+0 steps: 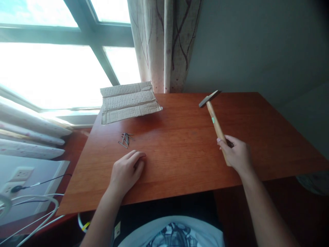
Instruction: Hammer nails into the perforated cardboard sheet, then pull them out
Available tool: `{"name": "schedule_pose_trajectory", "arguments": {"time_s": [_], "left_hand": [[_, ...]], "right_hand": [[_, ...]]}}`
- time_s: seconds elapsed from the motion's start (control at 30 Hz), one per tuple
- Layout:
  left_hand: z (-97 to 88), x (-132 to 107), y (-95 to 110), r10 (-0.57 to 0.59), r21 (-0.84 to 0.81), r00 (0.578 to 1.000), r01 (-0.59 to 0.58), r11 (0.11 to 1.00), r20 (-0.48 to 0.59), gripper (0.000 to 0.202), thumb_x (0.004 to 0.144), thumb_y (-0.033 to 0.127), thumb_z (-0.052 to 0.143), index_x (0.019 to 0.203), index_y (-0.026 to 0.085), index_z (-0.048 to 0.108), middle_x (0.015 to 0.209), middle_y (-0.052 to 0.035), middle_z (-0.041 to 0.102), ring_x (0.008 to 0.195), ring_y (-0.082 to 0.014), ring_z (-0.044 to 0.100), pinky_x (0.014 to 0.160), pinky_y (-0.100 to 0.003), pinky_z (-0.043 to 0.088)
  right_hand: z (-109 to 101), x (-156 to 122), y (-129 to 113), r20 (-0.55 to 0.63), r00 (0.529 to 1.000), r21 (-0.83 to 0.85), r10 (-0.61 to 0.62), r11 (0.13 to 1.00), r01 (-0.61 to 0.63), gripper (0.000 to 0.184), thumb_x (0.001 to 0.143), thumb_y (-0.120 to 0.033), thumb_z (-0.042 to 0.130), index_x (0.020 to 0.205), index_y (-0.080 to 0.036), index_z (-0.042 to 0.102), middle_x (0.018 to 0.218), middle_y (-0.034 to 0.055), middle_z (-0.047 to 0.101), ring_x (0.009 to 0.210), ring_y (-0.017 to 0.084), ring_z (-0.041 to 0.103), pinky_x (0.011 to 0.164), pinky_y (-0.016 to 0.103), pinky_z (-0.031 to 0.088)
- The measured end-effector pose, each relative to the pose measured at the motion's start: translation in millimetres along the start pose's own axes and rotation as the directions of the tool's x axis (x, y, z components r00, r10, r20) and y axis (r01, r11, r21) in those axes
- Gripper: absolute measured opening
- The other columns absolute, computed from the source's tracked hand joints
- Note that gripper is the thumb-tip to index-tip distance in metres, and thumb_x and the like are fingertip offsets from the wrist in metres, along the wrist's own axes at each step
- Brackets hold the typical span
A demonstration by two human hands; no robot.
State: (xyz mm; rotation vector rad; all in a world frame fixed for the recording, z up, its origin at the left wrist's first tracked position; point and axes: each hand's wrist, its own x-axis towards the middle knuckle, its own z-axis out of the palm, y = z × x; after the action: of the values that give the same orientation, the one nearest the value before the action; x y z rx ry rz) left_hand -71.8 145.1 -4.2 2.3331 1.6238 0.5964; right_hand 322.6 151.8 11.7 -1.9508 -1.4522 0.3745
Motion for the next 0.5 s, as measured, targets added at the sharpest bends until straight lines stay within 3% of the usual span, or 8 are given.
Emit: {"name": "schedule_pose_trajectory", "arguments": {"time_s": [0.5], "left_hand": [[-3.6,3.3,4.0,-0.049,-0.031,0.998,0.050,0.998,0.026,0.022,0.095,0.026,0.044,0.096,0.022,0.066,0.094,-0.0026,0.072,0.084,-0.0183,0.068,0.074,-0.028,0.050]], "right_hand": [[19.4,13.3,14.7,-0.008,0.999,-0.012,0.045,0.999,-0.045,0.040,0.084,-0.052,0.061,0.091,-0.017,0.077,0.065,0.0049,0.071,0.063,0.023,0.067,0.061,0.031,0.046]]}}
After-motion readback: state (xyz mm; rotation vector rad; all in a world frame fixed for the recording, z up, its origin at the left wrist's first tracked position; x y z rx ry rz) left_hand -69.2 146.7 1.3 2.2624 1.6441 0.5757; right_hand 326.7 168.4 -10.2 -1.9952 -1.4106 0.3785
